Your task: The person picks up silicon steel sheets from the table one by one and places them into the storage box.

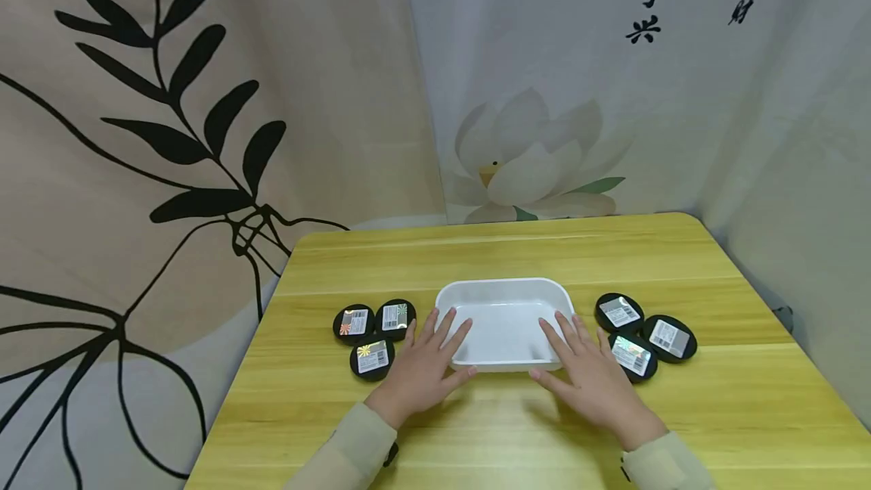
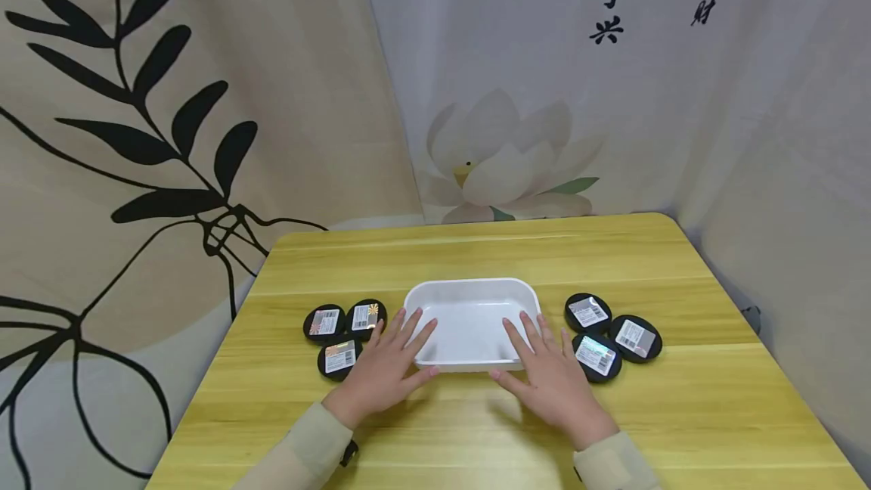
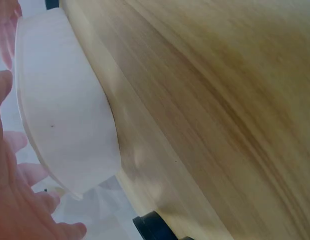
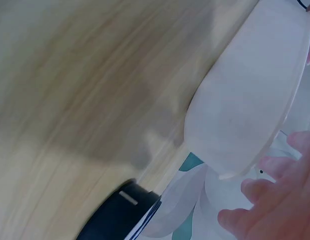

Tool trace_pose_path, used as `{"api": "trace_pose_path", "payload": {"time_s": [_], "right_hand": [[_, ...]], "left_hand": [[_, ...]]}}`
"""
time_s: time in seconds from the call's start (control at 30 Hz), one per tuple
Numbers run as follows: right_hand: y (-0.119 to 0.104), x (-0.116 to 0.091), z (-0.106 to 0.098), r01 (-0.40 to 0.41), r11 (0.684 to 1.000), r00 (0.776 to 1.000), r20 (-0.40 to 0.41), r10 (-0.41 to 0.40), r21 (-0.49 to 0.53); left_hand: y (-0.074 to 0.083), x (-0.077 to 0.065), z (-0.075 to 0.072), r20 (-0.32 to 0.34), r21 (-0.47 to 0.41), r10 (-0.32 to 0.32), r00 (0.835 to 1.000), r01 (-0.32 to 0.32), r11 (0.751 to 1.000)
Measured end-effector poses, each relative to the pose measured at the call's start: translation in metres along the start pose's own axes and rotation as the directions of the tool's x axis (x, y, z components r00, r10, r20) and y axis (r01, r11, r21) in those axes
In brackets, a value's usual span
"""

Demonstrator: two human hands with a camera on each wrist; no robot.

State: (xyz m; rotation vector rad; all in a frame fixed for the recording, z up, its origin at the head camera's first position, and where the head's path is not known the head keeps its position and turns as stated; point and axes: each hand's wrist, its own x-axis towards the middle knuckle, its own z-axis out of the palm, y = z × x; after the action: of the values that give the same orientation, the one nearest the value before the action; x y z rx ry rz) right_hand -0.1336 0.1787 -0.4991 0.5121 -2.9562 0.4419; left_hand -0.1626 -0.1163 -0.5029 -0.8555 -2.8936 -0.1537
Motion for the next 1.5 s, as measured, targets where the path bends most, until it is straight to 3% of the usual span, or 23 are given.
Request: {"api": "trace_pose_path", "payload": {"time_s": [0.23, 0.7, 1.03, 1.27, 1.5], "right_hand": [[0.007, -0.005, -0.003, -0.018, 1.000, 1.000, -0.014, 0.019, 0.019], [0.021, -0.018, -0.003, -0.099, 0.994, 0.994, -0.040, 0.101, 0.045], [0.034, -0.027, -0.007, -0.159, 0.984, 0.985, -0.061, 0.164, 0.077], [0.048, -0.031, -0.005, -0.165, 0.981, 0.978, -0.109, 0.176, 0.101], [0.062, -0.036, -0.007, -0.216, 0.976, 0.959, -0.180, 0.219, 0.039]], "left_hand": [[-0.002, 0.002, 0.000, -0.035, -0.010, 0.021, 0.999, -0.021, 1.000], [-0.002, 0.005, 0.005, -0.019, 0.070, 0.155, 0.988, -0.154, 0.986], [-0.003, 0.005, 0.013, -0.019, 0.114, 0.180, 0.983, -0.177, 0.978], [-0.005, 0.003, 0.020, -0.047, 0.111, 0.211, 0.976, -0.205, 0.972], [-0.005, 0.005, 0.024, -0.067, 0.103, 0.237, 0.969, -0.229, 0.968]]}}
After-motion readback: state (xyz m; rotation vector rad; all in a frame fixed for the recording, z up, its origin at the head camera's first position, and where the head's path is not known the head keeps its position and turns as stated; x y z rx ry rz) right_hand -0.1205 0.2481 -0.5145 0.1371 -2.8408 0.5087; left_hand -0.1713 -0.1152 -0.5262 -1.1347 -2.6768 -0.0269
